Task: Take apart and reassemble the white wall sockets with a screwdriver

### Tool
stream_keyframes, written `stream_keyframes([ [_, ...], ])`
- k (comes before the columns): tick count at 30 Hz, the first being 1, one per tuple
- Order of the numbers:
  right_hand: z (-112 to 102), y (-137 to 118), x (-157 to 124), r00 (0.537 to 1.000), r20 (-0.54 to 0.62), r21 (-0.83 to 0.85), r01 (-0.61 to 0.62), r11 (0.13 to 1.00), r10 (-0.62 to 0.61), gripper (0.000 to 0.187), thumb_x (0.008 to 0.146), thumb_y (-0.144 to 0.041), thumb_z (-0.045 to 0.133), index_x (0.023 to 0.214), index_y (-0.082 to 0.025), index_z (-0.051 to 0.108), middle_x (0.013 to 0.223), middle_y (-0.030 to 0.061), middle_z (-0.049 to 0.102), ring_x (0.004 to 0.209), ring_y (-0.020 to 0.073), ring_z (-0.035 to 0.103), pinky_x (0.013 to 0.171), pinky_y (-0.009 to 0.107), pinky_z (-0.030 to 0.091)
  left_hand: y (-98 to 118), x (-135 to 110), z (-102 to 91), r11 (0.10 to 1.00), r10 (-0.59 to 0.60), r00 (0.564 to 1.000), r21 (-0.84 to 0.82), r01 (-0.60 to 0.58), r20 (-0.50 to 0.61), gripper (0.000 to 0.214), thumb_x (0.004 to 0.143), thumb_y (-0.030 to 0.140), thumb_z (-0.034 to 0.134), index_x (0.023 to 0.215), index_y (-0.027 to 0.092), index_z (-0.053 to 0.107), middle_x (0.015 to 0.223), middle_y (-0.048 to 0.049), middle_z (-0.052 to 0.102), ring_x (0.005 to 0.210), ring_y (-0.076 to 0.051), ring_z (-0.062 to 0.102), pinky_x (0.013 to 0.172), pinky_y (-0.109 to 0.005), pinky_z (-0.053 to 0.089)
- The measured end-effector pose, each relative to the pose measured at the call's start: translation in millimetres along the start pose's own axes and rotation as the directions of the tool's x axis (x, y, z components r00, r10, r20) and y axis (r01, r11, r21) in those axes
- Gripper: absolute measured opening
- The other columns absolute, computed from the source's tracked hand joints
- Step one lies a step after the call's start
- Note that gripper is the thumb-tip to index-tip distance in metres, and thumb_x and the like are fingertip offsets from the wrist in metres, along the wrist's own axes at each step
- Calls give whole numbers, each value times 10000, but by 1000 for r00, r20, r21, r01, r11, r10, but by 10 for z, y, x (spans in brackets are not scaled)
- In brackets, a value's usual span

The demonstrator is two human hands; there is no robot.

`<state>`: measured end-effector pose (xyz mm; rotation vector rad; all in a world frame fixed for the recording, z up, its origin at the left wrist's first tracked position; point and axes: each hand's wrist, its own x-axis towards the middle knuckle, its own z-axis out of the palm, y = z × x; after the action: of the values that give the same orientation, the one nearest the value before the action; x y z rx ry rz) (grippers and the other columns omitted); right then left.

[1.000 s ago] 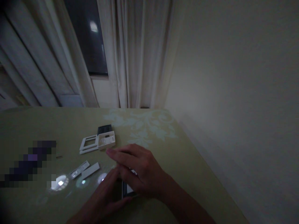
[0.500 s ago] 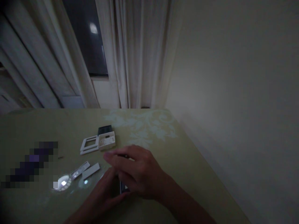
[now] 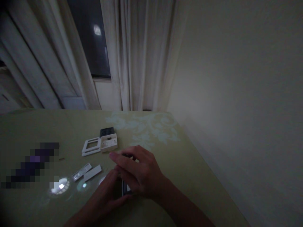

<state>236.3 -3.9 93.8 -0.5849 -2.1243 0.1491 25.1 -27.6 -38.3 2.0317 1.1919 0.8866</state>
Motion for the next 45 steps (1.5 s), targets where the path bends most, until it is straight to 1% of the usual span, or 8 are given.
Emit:
stream_keyframes([
  [5, 0, 8, 40, 996, 79, 64, -53, 997, 48, 516, 1111, -283, 521, 1622, -204, 517, 1329, 145, 689, 1190, 256, 678, 999, 408, 609, 28, 1, -18, 1000, -4, 1000, -12, 4, 15, 572, 889, 410, 821, 1409, 325, 596, 1372, -79, 721, 1253, -376, 695, 1073, -512, 603],
  [17, 16, -51, 43, 992, -90, 12, -84, 996, 85, 383, 1093, -333, 604, 1446, -222, 703, 1077, 88, 659, 991, 218, 667, 878, 373, 624, -145, -22, 44, 999, 41, 999, 11, -41, -2, 659, 859, 401, 872, 1446, 362, 576, 1402, -79, 718, 1276, -383, 695, 1072, -517, 608],
  [20, 9, -50, 63, 987, 60, 155, -157, 975, 149, 448, 1127, -299, 485, 1551, -219, 606, 1289, 126, 674, 1162, 230, 683, 989, 401, 612, -165, -31, 45, 999, 44, 999, 7, -44, 15, 681, 873, 406, 872, 1466, 368, 540, 1468, -78, 685, 1338, -376, 662, 1100, -507, 594],
  [24, 10, -50, 88, 992, -61, 22, -110, 994, 111, 357, 1051, -358, 696, 1362, -190, 746, 1030, 89, 726, 944, 226, 685, 860, 376, 616, -174, -38, 45, 999, 45, 999, 18, -45, 15, 663, 886, 405, 857, 1468, 349, 543, 1460, -86, 691, 1324, -381, 672, 1104, -513, 590],
  [29, 3, -115, 113, 995, -8, 71, -97, 993, 98, 257, 1064, -246, 660, 1282, -180, 778, 1156, 102, 757, 1019, 204, 714, 913, 332, 607, -179, -32, 59, 997, 68, 998, 28, -68, -8, 645, 875, 369, 852, 1449, 331, 559, 1445, -90, 700, 1335, -394, 667, 1103, -514, 589],
  [34, -8, -124, 94, 992, 67, 89, -113, 990, 108, 459, 1128, -306, 511, 1540, -123, 599, 1212, 145, 739, 1091, 237, 697, 954, 386, 605, -182, -17, 53, 996, 82, 996, 30, -81, -17, 682, 859, 354, 858, 1473, 337, 562, 1422, -81, 721, 1268, -370, 711, 1076, -494, 607],
  [39, -12, -49, 65, 989, -52, 37, -133, 990, 135, 418, 1068, -389, 676, 1430, -184, 718, 1016, 90, 718, 917, 215, 687, 840, 361, 615, -195, -14, 29, 998, 60, 998, 32, -60, -17, 730, 830, 350, 882, 1485, 338, 559, 1384, -79, 748, 1233, -376, 738, 1053, -500, 623],
  [45, -25, -48, 85, 988, 94, 270, -146, 952, 125, 400, 1121, -291, 588, 1515, -260, 648, 1225, 82, 758, 1074, 180, 730, 939, 320, 615, -170, -13, 3, 997, 69, 998, 41, -69, 10, 711, 821, 306, 868, 1469, 330, 576, 1360, -80, 770, 1191, -367, 764, 1031, -498, 642],
])
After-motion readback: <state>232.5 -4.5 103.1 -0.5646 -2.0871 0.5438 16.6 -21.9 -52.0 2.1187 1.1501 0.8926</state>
